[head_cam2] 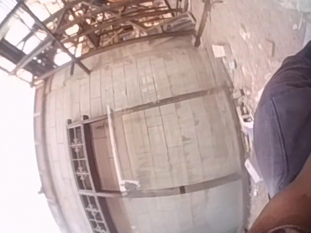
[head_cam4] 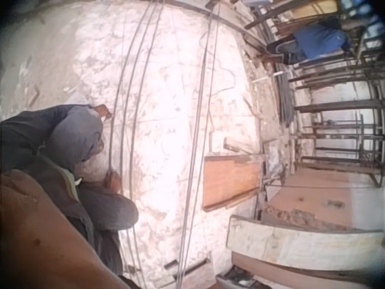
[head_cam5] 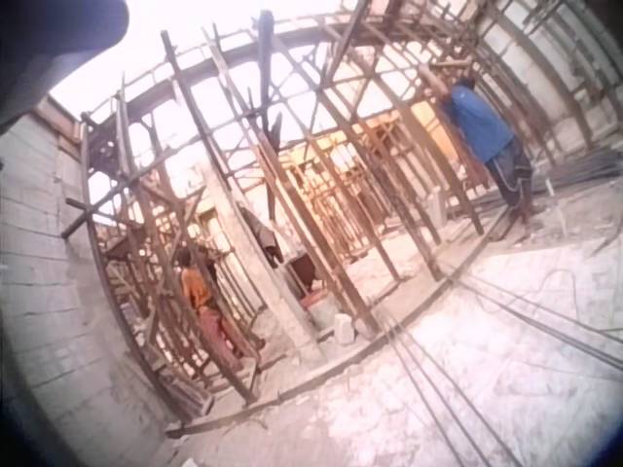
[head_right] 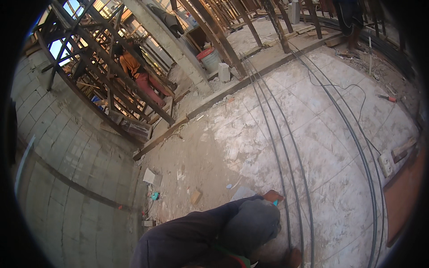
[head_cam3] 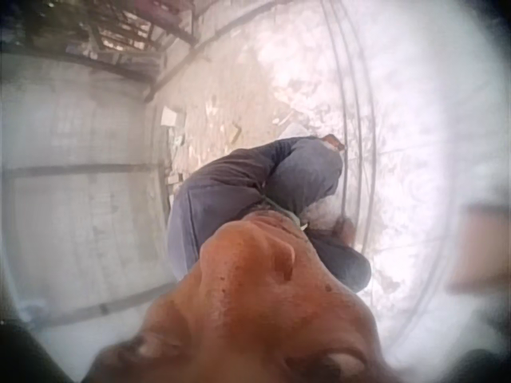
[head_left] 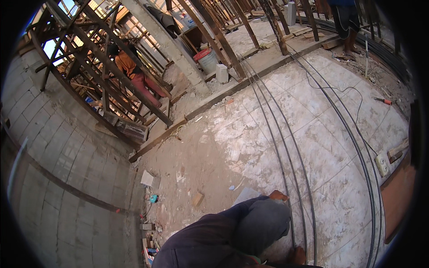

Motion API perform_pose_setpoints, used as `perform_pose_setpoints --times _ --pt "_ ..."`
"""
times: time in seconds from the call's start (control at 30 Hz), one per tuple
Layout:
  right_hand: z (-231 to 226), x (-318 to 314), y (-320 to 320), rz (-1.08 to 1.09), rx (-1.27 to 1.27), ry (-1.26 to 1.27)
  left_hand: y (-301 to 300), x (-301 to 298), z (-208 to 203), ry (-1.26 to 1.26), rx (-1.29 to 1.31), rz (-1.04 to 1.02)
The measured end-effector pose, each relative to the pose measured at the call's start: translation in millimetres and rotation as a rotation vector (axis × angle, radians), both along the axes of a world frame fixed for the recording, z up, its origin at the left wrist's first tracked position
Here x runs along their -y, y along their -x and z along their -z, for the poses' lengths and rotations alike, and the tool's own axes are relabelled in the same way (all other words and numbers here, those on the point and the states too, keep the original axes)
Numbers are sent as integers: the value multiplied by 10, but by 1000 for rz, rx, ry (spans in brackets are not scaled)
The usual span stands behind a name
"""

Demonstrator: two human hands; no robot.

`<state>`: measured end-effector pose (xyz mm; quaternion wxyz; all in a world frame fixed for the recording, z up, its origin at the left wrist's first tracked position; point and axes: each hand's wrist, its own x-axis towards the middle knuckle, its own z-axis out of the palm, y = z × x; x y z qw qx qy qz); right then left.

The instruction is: The person measures lengths of rebar on the floor using a tape measure and marks them with a piece of white chalk.

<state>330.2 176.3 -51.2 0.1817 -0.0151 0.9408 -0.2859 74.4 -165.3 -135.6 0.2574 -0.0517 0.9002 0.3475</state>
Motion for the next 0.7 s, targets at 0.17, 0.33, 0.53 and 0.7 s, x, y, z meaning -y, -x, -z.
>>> perform_pose_setpoints --times 0.17,0.33,0.53,0.7 --pt "-35 38 57 -14 -3 83 -15 21 -1 -22 1 -59" --pt "499 60 -108 -11 -172 -125 -55 36 118 -36 -9 -49" --pt "534 -46 -195 -23 -287 -44 -26 -112 327 -126 0 -146" --pt "421 -28 -211 10 -323 -65 -34 -285 339 -219 -40 -325"
